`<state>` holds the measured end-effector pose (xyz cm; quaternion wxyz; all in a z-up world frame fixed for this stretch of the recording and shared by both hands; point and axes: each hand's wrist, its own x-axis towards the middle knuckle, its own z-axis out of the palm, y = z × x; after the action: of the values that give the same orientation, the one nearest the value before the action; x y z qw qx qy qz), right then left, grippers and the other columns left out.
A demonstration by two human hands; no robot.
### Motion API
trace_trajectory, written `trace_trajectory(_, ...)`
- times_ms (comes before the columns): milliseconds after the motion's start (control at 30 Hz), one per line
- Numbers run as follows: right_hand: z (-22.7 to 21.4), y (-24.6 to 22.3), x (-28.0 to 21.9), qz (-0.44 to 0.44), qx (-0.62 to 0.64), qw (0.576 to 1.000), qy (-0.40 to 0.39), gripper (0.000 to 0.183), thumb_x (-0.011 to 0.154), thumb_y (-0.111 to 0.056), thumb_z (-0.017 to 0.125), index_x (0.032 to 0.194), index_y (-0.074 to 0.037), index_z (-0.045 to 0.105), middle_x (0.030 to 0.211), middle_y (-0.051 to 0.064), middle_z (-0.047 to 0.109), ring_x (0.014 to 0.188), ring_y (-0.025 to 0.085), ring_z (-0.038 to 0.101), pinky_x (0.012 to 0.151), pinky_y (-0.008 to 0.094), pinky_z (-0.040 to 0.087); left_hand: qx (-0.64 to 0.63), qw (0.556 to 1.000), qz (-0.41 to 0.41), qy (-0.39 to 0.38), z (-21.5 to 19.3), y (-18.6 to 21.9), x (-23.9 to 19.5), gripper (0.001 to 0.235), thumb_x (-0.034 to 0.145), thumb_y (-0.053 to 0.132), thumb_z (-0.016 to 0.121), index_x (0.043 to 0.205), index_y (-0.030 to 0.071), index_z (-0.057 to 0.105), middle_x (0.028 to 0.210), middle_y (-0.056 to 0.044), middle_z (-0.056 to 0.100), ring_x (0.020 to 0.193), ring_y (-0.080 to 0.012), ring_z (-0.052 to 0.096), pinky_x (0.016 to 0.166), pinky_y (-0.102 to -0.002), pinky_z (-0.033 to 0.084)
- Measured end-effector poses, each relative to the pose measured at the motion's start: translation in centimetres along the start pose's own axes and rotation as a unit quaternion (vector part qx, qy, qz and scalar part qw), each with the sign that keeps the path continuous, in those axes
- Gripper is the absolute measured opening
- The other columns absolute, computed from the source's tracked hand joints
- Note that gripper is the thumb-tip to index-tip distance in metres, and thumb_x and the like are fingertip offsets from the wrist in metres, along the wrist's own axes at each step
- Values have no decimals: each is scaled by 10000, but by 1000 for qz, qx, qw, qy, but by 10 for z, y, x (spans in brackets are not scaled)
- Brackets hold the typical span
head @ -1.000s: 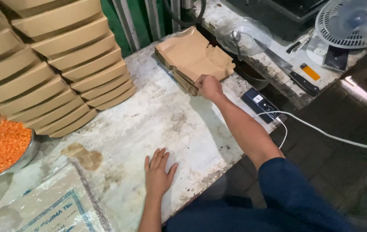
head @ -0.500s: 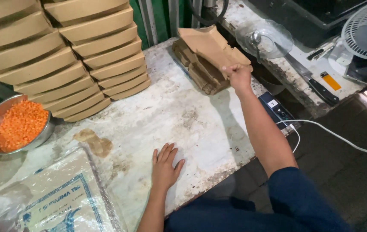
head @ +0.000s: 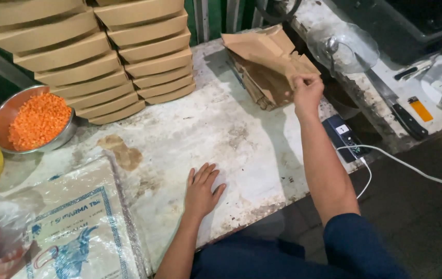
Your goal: The person assembles flat cardboard food containers by folding the sides and tucking tabs to form rectangular boxes. The person repeats this process for several units, stacking the completed boxes on the table.
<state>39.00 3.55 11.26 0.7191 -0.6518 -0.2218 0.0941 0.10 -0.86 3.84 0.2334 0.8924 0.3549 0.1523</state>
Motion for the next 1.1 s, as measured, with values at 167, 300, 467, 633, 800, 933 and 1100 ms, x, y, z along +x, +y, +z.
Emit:
trace_trajectory(167,1,-7,3,71,160,984,23,123,861,-70,659,939,-76,565,976,40,568,816,139,644,637,325,714,6,1000,-5,1,2,-1,0,469,958,458,586,1297,135,604,1438,-55,532,1412,-224,393,1201,-522,146)
trace_trajectory(300,-9,-1,-1,27,154,987,21,154,836,-15,661,935,-28,544,964,95,544,845,180,622,722,425,709,4,1000,-9,7,4,0,2,458,956,458,593,1283,137,613,1427,-48,542,1405,-214,399,1204,-512,141)
trace_trajectory(467,-6,-13,-24,77,185,979,-28,171,844,-11,666,941,-43,528,944,65,515,819,167,609,765,505,702,-40,996,34,76,28,5,34,488,918,411,662,1329,163,574,1396,-64,528,1369,-264,423,1153,-566,217)
trace_trajectory(633,2,-9,-34,96,259,961,-8,195,843,2,670,941,-70,517,944,37,491,809,147,596,785,543,693,-30,974,181,132,2,74,139,648,886,316,714,1459,167,450,1485,-126,405,1418,-362,349,1088,-646,328)
trace_trajectory(800,-5,-21,-47,73,236,969,-4,187,869,-5,692,932,-66,527,937,28,460,861,158,598,795,575,675,58,993,101,20,7,89,224,782,897,139,707,1543,321,306,1598,-198,93,1399,-562,278,1006,-648,473)
trace_trajectory(933,-28,-45,-51,-15,210,977,-17,160,899,24,659,905,-38,512,919,51,520,853,148,624,787,482,663,87,989,101,66,51,60,263,337,913,162,678,1229,154,558,1491,-198,286,1360,-512,359,917,-542,570)
trace_trajectory(1100,-73,-86,-73,-307,35,950,-47,198,888,41,747,833,41,557,875,223,654,857,309,683,732,400,555,168,980,90,62,-8,88,252,188,885,129,588,889,79,770,1010,-169,734,1055,-321,678,972,-385,508)
